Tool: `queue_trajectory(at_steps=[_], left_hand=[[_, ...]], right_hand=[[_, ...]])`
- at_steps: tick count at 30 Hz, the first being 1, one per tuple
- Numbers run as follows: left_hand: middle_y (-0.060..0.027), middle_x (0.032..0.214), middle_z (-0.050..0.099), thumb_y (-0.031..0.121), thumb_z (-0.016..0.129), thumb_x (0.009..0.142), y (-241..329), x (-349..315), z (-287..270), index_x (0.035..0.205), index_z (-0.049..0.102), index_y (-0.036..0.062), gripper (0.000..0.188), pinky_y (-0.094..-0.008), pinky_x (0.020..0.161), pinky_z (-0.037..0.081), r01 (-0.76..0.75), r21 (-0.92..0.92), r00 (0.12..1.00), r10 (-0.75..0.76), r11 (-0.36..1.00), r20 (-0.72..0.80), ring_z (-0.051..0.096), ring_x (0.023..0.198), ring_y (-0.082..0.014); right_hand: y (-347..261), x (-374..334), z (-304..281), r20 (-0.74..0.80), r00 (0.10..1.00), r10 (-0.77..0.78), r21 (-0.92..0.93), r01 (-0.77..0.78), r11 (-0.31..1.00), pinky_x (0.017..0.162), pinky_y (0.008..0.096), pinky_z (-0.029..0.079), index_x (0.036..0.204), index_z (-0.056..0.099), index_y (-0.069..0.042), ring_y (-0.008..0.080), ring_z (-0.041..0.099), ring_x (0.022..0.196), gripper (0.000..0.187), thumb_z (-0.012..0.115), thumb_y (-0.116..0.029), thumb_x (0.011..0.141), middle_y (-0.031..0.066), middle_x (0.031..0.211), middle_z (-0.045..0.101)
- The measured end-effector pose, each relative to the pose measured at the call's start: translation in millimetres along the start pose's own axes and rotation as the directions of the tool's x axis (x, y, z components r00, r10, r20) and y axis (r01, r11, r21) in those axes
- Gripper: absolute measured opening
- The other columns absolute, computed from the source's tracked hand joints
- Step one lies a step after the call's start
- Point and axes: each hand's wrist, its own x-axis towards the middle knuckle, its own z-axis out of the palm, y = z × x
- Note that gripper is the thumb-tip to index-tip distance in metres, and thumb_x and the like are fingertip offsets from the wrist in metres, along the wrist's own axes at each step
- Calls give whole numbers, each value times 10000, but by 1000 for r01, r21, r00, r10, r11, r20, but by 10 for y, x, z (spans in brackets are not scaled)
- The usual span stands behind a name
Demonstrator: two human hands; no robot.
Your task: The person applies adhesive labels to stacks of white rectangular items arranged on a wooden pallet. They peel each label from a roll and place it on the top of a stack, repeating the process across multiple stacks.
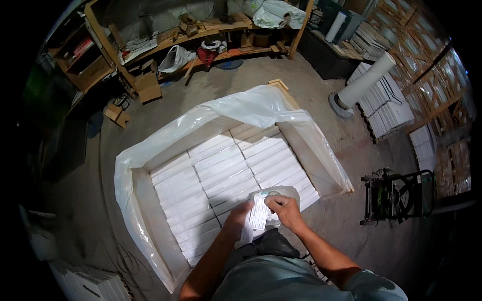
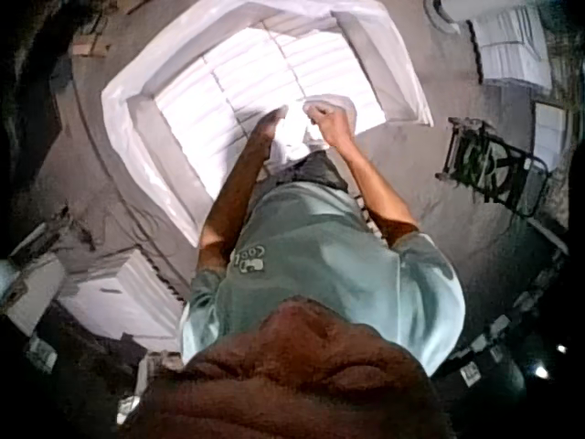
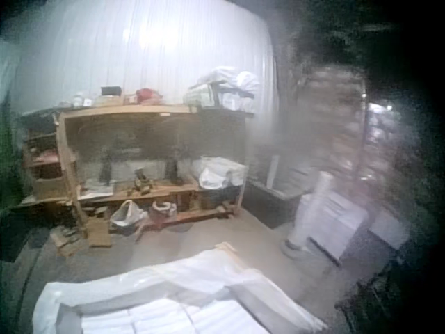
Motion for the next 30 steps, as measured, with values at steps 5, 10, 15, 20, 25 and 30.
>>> queue_trajectory(at_steps=[5, 10, 15, 20, 25, 30], left_hand=[[-60, 882, 653, 276, 640, 896, 93, -71, 170, 1128, 618, -18, 375, -275, 619, 478, 16, 225, 999, -4, 974, -52, 591, 690, -126], [-94, 903, 657, 296, 655, 883, 133, -138, 115, 1134, 607, -49, 430, -296, 652, 499, 70, 315, 992, -34, 946, -118, 608, 719, -150], [-103, 908, 659, 304, 652, 874, 178, -201, 181, 1120, 608, -60, 442, -307, 656, 499, 83, 342, 990, -38, 936, -138, 609, 723, -155], [-97, 883, 658, 317, 644, 867, 172, -235, 111, 1090, 624, -53, 433, -296, 657, 480, 62, 467, 992, -4, 882, -124, 604, 731, -150], [-89, 866, 657, 321, 652, 860, 221, -274, 162, 1068, 639, -49, 424, -291, 657, 469, 52, 480, 995, -2, 876, -103, 595, 727, -143], [-83, 874, 662, 332, 665, 853, 210, -282, 144, 1058, 649, -45, 430, -290, 668, 467, 62, 482, 994, -10, 874, -110, 592, 733, -137]], right_hand=[[-14, -116, -122, 179, 983, 37, 227, -78, 971, 609, 234, 407, 961, 691, 33, 106, 554, 697, 253, 589, -197, 937, 74, 806, 656], [-151, -158, -133, 279, 930, 237, 446, -345, 826, 585, 233, 401, 947, 673, 35, 114, 545, 677, 221, 608, -175, 925, 90, 809, 654], [-60, -138, -189, 366, 896, 252, 369, -388, 844, 624, 241, 469, 963, 659, 36, 135, 599, 731, 212, 624, -169, 919, 98, 849, 660], [-42, -169, -131, 411, 873, 262, 553, -467, 690, 587, 253, 402, 911, 668, 19, 119, 518, 646, 222, 634, -200, 921, 89, 784, 637], [36, -156, -129, 446, 862, 241, 530, -471, 705, 577, 243, 396, 919, 664, 22, 116, 509, 640, 211, 647, -188, 914, 96, 774, 625], [-4, -156, -133, 440, 860, 258, 466, -465, 753, 577, 225, 399, 949, 671, 35, 114, 519, 653, 224, 672, -183, 897, 103, 782, 629]])
